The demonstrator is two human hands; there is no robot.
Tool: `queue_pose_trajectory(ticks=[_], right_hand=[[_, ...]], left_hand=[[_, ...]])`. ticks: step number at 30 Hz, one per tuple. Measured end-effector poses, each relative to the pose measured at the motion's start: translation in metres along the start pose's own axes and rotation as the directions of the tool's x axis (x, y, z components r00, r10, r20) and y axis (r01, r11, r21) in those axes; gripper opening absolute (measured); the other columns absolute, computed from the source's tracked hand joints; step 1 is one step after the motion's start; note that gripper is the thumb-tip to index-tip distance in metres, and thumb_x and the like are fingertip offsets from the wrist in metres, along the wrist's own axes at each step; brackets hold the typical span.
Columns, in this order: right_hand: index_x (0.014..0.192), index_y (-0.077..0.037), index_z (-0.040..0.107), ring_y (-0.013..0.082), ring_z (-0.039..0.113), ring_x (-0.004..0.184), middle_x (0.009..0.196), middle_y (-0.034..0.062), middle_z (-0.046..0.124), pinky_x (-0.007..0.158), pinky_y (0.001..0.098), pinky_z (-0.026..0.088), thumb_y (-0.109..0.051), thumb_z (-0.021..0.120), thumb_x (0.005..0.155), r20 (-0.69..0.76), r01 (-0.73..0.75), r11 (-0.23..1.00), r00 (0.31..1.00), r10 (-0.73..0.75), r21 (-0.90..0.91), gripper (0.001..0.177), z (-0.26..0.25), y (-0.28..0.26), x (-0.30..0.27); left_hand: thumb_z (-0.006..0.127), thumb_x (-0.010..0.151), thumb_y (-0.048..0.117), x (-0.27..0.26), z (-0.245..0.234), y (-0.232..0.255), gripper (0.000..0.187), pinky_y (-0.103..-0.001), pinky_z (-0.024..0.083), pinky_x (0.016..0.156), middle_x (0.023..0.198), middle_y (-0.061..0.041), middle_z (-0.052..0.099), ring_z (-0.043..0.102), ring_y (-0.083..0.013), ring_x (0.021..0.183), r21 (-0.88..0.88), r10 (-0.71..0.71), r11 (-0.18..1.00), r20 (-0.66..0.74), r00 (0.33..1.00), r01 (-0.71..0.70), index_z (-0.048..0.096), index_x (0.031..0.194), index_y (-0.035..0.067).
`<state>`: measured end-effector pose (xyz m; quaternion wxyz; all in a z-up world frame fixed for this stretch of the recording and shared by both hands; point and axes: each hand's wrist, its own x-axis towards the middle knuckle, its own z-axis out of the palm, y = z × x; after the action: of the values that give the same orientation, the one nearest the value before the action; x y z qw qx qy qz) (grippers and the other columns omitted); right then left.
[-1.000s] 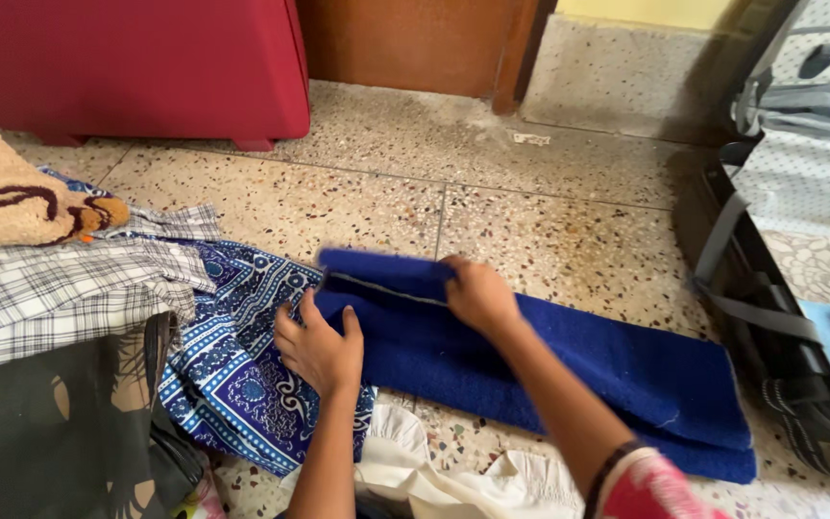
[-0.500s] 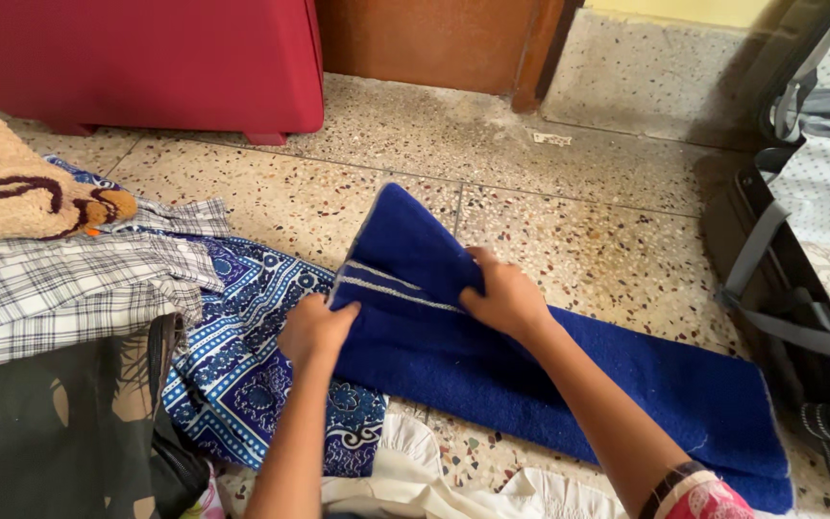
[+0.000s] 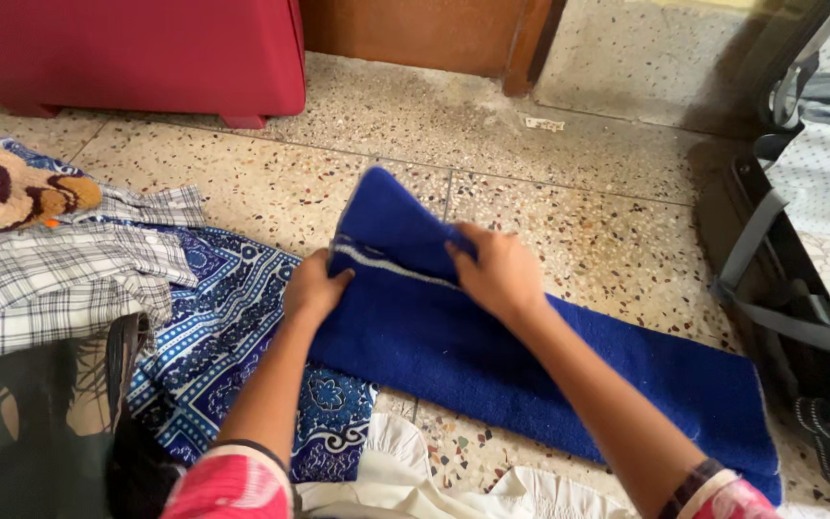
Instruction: The person folds a blue cloth by hand and places it into an open black suitcase on the floor.
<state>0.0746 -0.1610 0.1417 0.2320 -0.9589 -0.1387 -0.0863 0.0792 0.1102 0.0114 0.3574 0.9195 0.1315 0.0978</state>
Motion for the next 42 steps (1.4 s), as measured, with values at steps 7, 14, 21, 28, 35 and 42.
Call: queue_pose_trajectory(ticks=[7, 14, 21, 28, 35, 42], right_hand=[[0.119, -0.023, 0.074, 0.0427, 0.071, 0.084, 0.087, 0.0208, 0.074, 0.075, 0.0533, 0.056, -0.039, 0.063, 0.093, -0.102, -0.049, 0.993, 0.993, 0.060, 0.109, 0.033, 0.016, -0.003, -0.014], [0.119, -0.022, 0.073, 0.0420, 0.071, 0.084, 0.085, 0.0197, 0.074, 0.075, 0.0524, 0.056, -0.038, 0.063, 0.094, -0.080, -0.014, 0.993, 0.997, 0.024, 0.121, 0.031, 0.011, 0.004, -0.015], [0.128, -0.023, 0.070, 0.0358, 0.073, 0.093, 0.103, 0.0155, 0.076, 0.081, 0.0455, 0.058, -0.019, 0.065, 0.089, -0.112, 0.174, 0.967, 0.982, -0.154, 0.189, 0.039, 0.016, -0.004, -0.036], [0.137, -0.016, 0.064, 0.0271, 0.055, 0.136, 0.147, 0.0039, 0.061, 0.108, 0.0453, 0.041, -0.015, 0.071, 0.083, -0.017, 0.621, 0.779, 0.783, -0.622, 0.082, 0.054, 0.045, -0.006, -0.092], [0.145, -0.026, 0.056, 0.0280, 0.033, 0.149, 0.160, -0.0022, 0.045, 0.115, 0.0592, 0.024, -0.020, 0.069, 0.080, 0.265, 0.675, 0.737, 0.714, -0.648, -0.014, 0.066, 0.064, -0.001, -0.118], [0.154, -0.029, 0.041, 0.0269, 0.022, 0.153, 0.165, -0.0029, 0.031, 0.117, 0.0610, 0.014, -0.032, 0.066, 0.088, 0.334, 0.655, 0.752, 0.728, -0.599, -0.080, 0.071, 0.072, 0.002, -0.122]], left_hand=[[0.079, 0.081, 0.049, -0.028, -0.021, 0.043, 0.061, -0.050, 0.053, 0.089, 0.110, -0.023, 0.071, 0.068, -0.0422, 0.105, -0.010, -0.254, 0.967, -0.039, 0.966, 0.254, 0.064, 0.122, 0.006], [0.069, 0.088, 0.039, -0.016, -0.009, 0.004, 0.041, -0.045, 0.057, 0.084, 0.099, -0.018, 0.078, 0.076, -0.0374, 0.093, -0.339, -0.013, 0.941, -0.072, 0.997, -0.012, 0.072, 0.111, 0.005], [0.071, 0.091, 0.048, -0.027, -0.023, 0.013, 0.041, -0.049, 0.055, 0.086, 0.109, -0.015, 0.074, 0.070, -0.0372, 0.105, 0.243, -0.251, 0.940, 0.014, 0.968, 0.240, 0.071, 0.114, 0.014], [0.068, 0.090, 0.044, -0.043, -0.014, 0.006, 0.037, -0.051, 0.056, 0.087, 0.112, -0.013, 0.075, 0.071, -0.0372, 0.106, 0.171, -0.295, 0.938, -0.071, 0.953, 0.303, 0.069, 0.116, 0.017], [0.059, 0.100, 0.044, -0.035, -0.003, -0.022, 0.033, -0.051, 0.052, 0.089, 0.115, -0.018, 0.072, 0.067, -0.0416, 0.108, 0.098, -0.328, 0.938, -0.058, 0.943, 0.333, 0.067, 0.120, 0.020], [0.073, 0.082, 0.029, -0.014, 0.008, -0.085, 0.037, -0.034, 0.055, 0.080, 0.101, -0.010, 0.078, 0.074, -0.0241, 0.092, -0.536, -0.169, 0.833, -0.010, 0.986, 0.138, 0.074, 0.111, 0.005]])
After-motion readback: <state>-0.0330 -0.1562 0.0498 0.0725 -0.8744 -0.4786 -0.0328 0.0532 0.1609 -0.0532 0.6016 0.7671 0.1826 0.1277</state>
